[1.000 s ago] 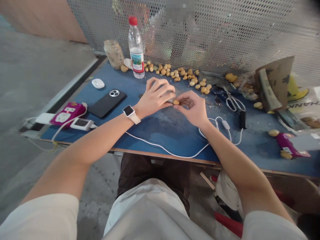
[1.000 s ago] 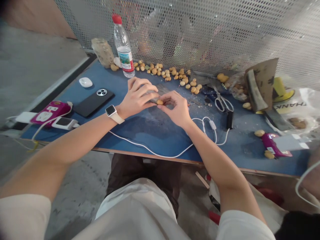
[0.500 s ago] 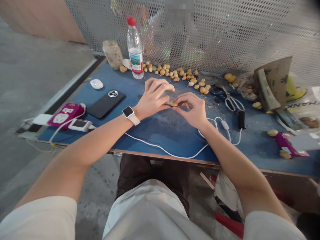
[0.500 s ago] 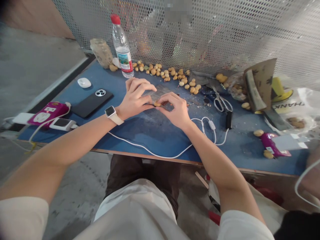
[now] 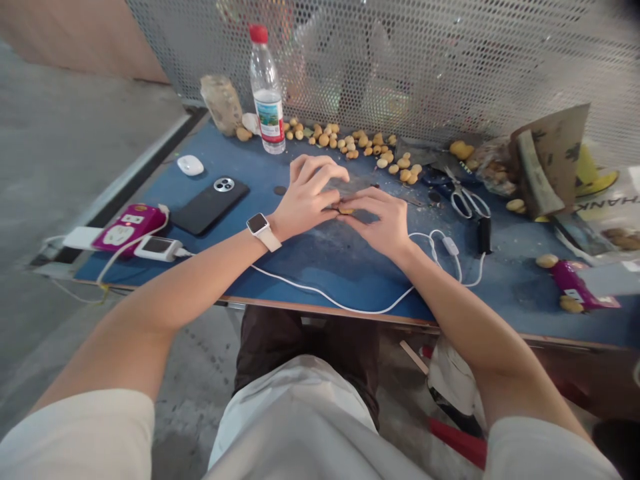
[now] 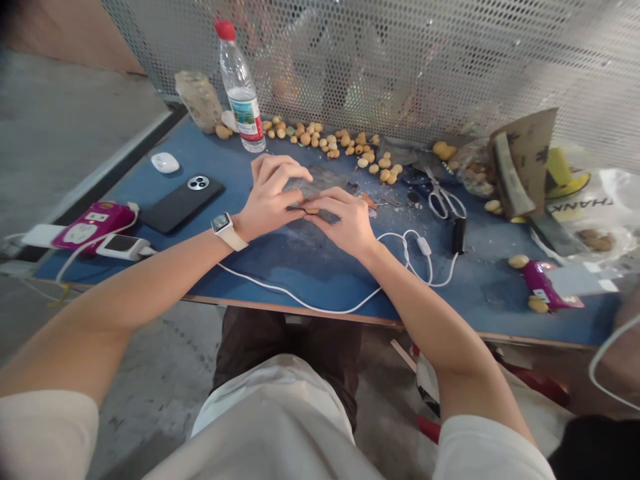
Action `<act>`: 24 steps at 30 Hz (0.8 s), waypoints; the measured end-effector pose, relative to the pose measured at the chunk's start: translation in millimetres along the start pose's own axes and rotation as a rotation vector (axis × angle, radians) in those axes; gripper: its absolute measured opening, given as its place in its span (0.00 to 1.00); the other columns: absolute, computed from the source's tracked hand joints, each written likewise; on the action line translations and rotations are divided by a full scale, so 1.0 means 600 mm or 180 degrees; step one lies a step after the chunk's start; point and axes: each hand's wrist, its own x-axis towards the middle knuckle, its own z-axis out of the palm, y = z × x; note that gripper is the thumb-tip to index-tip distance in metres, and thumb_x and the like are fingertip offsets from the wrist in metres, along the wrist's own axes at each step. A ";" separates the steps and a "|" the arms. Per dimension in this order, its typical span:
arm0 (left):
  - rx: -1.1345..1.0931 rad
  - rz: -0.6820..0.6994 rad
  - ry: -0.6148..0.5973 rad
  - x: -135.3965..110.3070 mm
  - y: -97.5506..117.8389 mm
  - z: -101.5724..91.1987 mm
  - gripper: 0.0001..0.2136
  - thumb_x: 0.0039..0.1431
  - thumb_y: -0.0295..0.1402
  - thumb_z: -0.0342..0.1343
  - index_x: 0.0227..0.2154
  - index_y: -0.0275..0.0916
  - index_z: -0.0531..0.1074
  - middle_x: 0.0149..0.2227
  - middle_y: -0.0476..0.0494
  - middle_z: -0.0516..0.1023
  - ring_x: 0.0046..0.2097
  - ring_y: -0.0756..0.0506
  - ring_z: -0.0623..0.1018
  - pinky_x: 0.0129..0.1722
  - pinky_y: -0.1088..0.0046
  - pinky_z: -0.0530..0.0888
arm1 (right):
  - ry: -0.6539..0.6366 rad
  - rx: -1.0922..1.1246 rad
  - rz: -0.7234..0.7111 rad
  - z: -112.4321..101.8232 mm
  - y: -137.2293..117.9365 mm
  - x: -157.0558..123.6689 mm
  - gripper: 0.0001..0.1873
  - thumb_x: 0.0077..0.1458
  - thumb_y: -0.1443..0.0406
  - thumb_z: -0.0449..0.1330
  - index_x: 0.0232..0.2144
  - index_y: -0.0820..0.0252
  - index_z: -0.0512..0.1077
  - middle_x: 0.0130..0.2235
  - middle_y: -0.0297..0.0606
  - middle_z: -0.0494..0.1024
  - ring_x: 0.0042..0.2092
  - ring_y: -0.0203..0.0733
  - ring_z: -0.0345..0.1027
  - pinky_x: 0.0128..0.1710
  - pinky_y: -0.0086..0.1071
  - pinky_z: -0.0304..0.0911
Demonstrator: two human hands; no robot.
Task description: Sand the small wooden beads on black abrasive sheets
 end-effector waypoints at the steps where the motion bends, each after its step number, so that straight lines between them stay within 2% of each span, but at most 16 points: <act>1: 0.0008 -0.0007 0.0018 0.000 0.000 0.000 0.08 0.82 0.45 0.69 0.45 0.50 0.84 0.67 0.37 0.87 0.76 0.21 0.80 0.82 0.13 0.70 | 0.0040 0.0002 0.0024 -0.001 -0.001 0.000 0.04 0.75 0.52 0.83 0.47 0.39 0.95 0.52 0.39 0.97 0.56 0.61 0.93 0.67 0.61 0.91; 6: -0.0027 0.0032 0.0041 0.000 -0.004 -0.001 0.11 0.84 0.48 0.67 0.45 0.49 0.84 0.69 0.37 0.86 0.77 0.21 0.79 0.82 0.14 0.69 | 0.0249 -0.0100 0.0089 -0.003 0.000 0.002 0.04 0.76 0.53 0.81 0.49 0.38 0.97 0.50 0.38 0.97 0.55 0.62 0.95 0.64 0.61 0.93; 11: -0.0087 -0.0017 0.0065 0.000 -0.002 0.001 0.09 0.85 0.43 0.65 0.49 0.48 0.87 0.73 0.34 0.84 0.79 0.19 0.78 0.83 0.13 0.67 | 0.0455 -0.0074 0.0144 -0.009 0.016 0.005 0.06 0.77 0.54 0.80 0.52 0.40 0.97 0.53 0.40 0.97 0.57 0.63 0.95 0.64 0.60 0.92; 15: -0.0068 -0.0056 0.0134 0.001 0.003 0.003 0.09 0.86 0.42 0.65 0.49 0.48 0.87 0.73 0.34 0.85 0.79 0.19 0.78 0.82 0.13 0.68 | 0.0443 -0.0014 0.0271 -0.009 0.024 0.005 0.07 0.76 0.53 0.80 0.53 0.40 0.96 0.52 0.40 0.97 0.57 0.63 0.94 0.61 0.60 0.93; 20: 0.0008 -0.0030 0.0181 -0.001 0.006 0.007 0.11 0.89 0.43 0.62 0.48 0.48 0.86 0.72 0.33 0.86 0.77 0.21 0.80 0.81 0.15 0.72 | 0.0405 0.0001 0.0210 -0.004 0.030 0.005 0.08 0.75 0.52 0.82 0.53 0.38 0.97 0.55 0.42 0.94 0.63 0.65 0.91 0.61 0.61 0.93; 24: -0.0078 -0.0066 0.0157 -0.002 0.010 0.012 0.11 0.89 0.42 0.62 0.48 0.47 0.86 0.74 0.32 0.86 0.78 0.20 0.80 0.82 0.14 0.71 | 0.0412 -0.0012 0.0187 -0.003 0.043 0.005 0.07 0.75 0.53 0.83 0.53 0.39 0.97 0.55 0.42 0.92 0.60 0.62 0.90 0.60 0.60 0.91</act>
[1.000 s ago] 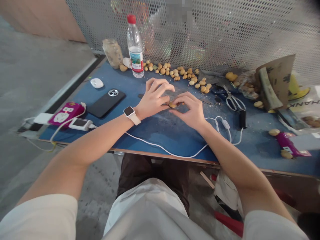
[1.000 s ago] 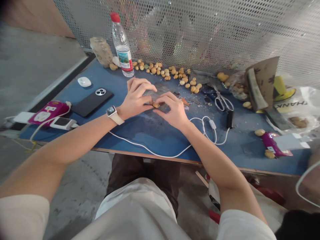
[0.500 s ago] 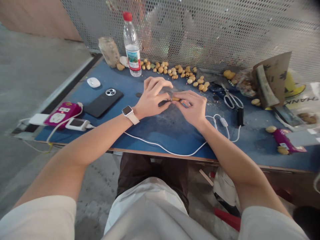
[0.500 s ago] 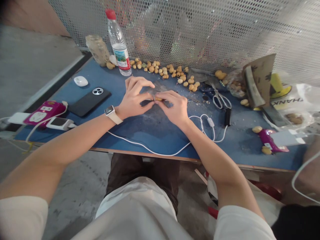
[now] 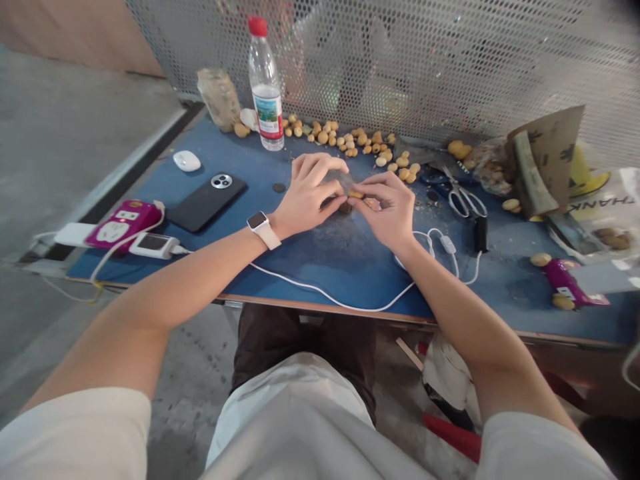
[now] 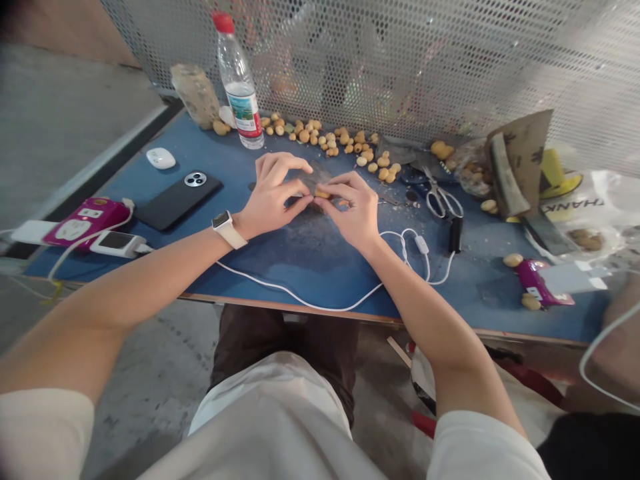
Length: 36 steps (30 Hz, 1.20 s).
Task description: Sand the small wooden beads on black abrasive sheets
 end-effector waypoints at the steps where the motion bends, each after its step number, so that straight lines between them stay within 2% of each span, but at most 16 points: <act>1: -0.0016 -0.0050 -0.0029 0.000 0.002 0.000 0.11 0.88 0.42 0.62 0.48 0.47 0.86 0.75 0.33 0.86 0.79 0.19 0.80 0.82 0.14 0.70 | 0.0004 -0.0047 -0.0016 0.001 0.004 0.000 0.07 0.75 0.54 0.83 0.53 0.39 0.97 0.55 0.42 0.92 0.59 0.61 0.90 0.60 0.58 0.91; 5: 0.0026 -0.0267 -0.0183 0.001 0.008 -0.002 0.11 0.88 0.42 0.63 0.48 0.46 0.86 0.78 0.33 0.84 0.82 0.18 0.78 0.85 0.16 0.67 | 0.0003 -0.0339 -0.0195 0.005 0.012 -0.001 0.07 0.74 0.58 0.82 0.52 0.43 0.97 0.54 0.40 0.92 0.56 0.55 0.90 0.59 0.53 0.91; 10: 0.0027 -0.0265 -0.0186 0.003 0.007 -0.005 0.11 0.86 0.43 0.65 0.46 0.45 0.86 0.77 0.33 0.84 0.81 0.18 0.78 0.85 0.17 0.67 | 0.0010 -0.0358 -0.0323 0.007 0.007 -0.003 0.08 0.73 0.62 0.82 0.51 0.43 0.96 0.54 0.39 0.93 0.53 0.54 0.91 0.59 0.53 0.92; 15: -0.0034 -0.0315 -0.0215 0.007 0.006 -0.005 0.12 0.84 0.44 0.69 0.43 0.46 0.88 0.78 0.36 0.84 0.82 0.19 0.76 0.86 0.17 0.66 | -0.0007 -0.0376 -0.0236 0.003 -0.004 -0.004 0.06 0.73 0.61 0.83 0.50 0.42 0.96 0.55 0.38 0.95 0.55 0.56 0.93 0.61 0.53 0.92; 20: -0.0105 -0.0409 -0.0241 0.008 0.009 -0.004 0.10 0.84 0.42 0.70 0.43 0.45 0.89 0.78 0.35 0.84 0.82 0.19 0.75 0.86 0.19 0.66 | 0.0019 -0.0271 -0.0110 0.004 -0.013 -0.005 0.07 0.72 0.62 0.83 0.50 0.42 0.97 0.54 0.39 0.96 0.56 0.58 0.94 0.63 0.56 0.93; 26: -0.0124 -0.0451 -0.0266 0.008 0.002 -0.003 0.12 0.83 0.43 0.71 0.41 0.45 0.89 0.78 0.34 0.84 0.82 0.19 0.75 0.86 0.19 0.66 | -0.0014 0.0146 0.0265 0.015 -0.011 -0.010 0.09 0.73 0.56 0.84 0.52 0.44 0.98 0.53 0.40 0.95 0.51 0.56 0.94 0.60 0.58 0.97; 29: -0.0102 -0.0458 -0.0278 0.007 0.001 -0.001 0.13 0.84 0.44 0.71 0.41 0.44 0.88 0.78 0.34 0.84 0.82 0.19 0.75 0.86 0.19 0.66 | -0.0083 0.0293 0.0313 0.015 -0.008 -0.011 0.10 0.74 0.54 0.83 0.54 0.44 0.98 0.52 0.40 0.93 0.50 0.54 0.94 0.61 0.58 0.97; 36: -0.0072 -0.0473 -0.0301 0.005 0.004 0.000 0.13 0.84 0.44 0.71 0.41 0.45 0.88 0.77 0.34 0.84 0.82 0.19 0.75 0.87 0.19 0.65 | -0.0268 0.0114 0.0193 0.004 -0.009 -0.005 0.10 0.73 0.63 0.80 0.54 0.46 0.97 0.51 0.39 0.92 0.50 0.52 0.93 0.61 0.54 0.96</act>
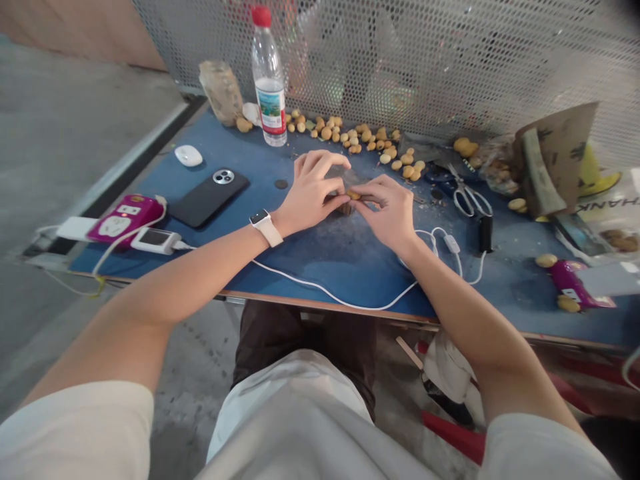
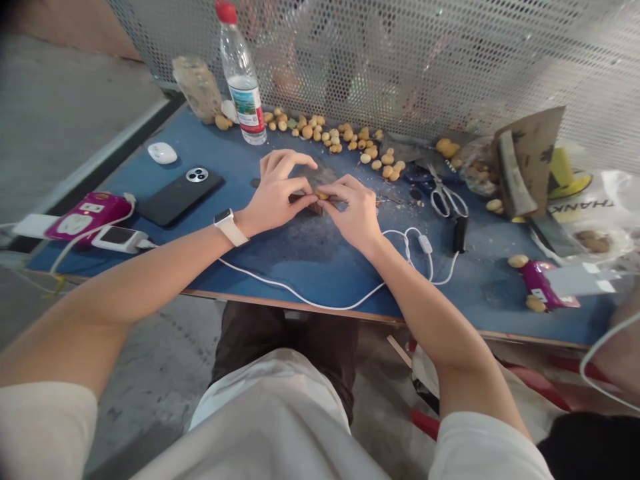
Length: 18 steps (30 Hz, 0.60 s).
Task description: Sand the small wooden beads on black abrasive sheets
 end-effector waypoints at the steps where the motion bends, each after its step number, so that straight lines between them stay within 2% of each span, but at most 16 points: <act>1: -0.0002 -0.0010 -0.0001 0.001 0.000 0.000 0.13 0.84 0.44 0.71 0.41 0.45 0.88 0.77 0.35 0.84 0.82 0.19 0.75 0.87 0.18 0.65 | -0.0003 0.0007 -0.0011 -0.001 0.000 0.001 0.10 0.72 0.64 0.80 0.53 0.46 0.97 0.51 0.39 0.92 0.49 0.52 0.93 0.60 0.54 0.96; 11: -0.0050 -0.0111 -0.0042 0.006 -0.018 -0.003 0.19 0.86 0.50 0.71 0.39 0.44 0.86 0.77 0.34 0.85 0.82 0.21 0.75 0.87 0.22 0.65 | -0.0089 0.0165 0.0210 0.000 0.004 0.001 0.08 0.70 0.63 0.83 0.50 0.50 0.96 0.50 0.39 0.91 0.48 0.51 0.93 0.61 0.55 0.96; 18: -0.0125 -0.0151 -0.0078 0.004 -0.009 0.002 0.17 0.83 0.47 0.74 0.37 0.44 0.86 0.75 0.33 0.85 0.81 0.20 0.76 0.87 0.22 0.65 | -0.0086 0.0134 0.0242 0.002 0.006 0.003 0.07 0.69 0.59 0.85 0.49 0.49 0.97 0.47 0.38 0.90 0.47 0.51 0.93 0.59 0.54 0.97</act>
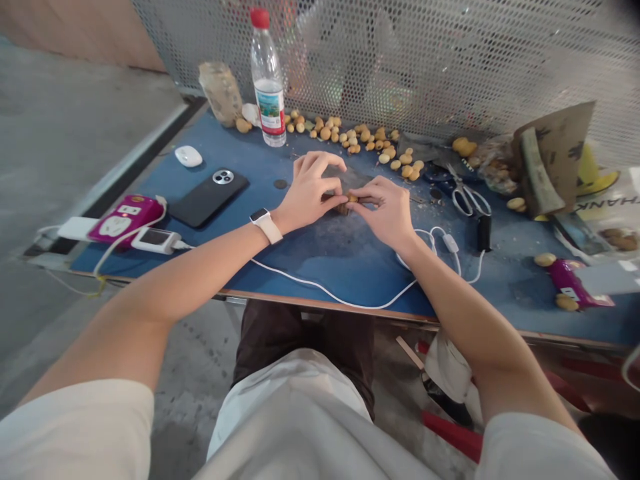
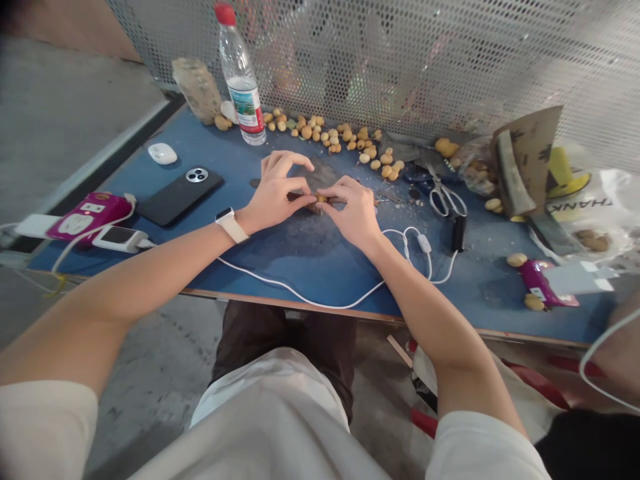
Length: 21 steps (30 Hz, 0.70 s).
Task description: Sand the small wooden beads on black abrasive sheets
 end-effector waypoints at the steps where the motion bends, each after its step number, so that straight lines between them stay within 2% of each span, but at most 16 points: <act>1: -0.0011 -0.0012 0.0028 0.001 -0.001 0.000 0.17 0.83 0.47 0.74 0.37 0.44 0.86 0.75 0.33 0.85 0.81 0.20 0.76 0.86 0.22 0.65 | 0.0005 -0.0014 0.0020 0.000 -0.001 0.001 0.08 0.69 0.58 0.85 0.49 0.49 0.97 0.47 0.38 0.90 0.47 0.51 0.93 0.59 0.54 0.97; 6: -0.0029 -0.0026 0.0024 0.005 -0.007 -0.006 0.20 0.83 0.51 0.74 0.36 0.43 0.86 0.76 0.32 0.85 0.81 0.20 0.75 0.86 0.24 0.66 | -0.0029 0.0007 0.0053 -0.002 -0.009 0.001 0.10 0.69 0.55 0.86 0.47 0.50 0.97 0.48 0.39 0.92 0.46 0.51 0.93 0.58 0.53 0.98; 15: 0.0006 0.0065 -0.0008 0.003 0.007 -0.005 0.14 0.81 0.41 0.76 0.36 0.43 0.87 0.74 0.33 0.85 0.80 0.20 0.76 0.84 0.21 0.68 | 0.0039 0.0209 0.0113 0.005 -0.006 -0.002 0.10 0.68 0.55 0.87 0.46 0.50 0.97 0.47 0.39 0.92 0.44 0.49 0.93 0.57 0.53 0.98; 21: -0.0026 0.0084 -0.0042 0.003 0.011 -0.012 0.13 0.82 0.42 0.75 0.37 0.44 0.87 0.74 0.33 0.85 0.80 0.20 0.77 0.85 0.21 0.68 | 0.0104 0.0353 0.0248 0.003 -0.003 0.000 0.12 0.63 0.55 0.90 0.44 0.49 0.96 0.47 0.38 0.94 0.46 0.52 0.94 0.59 0.57 0.97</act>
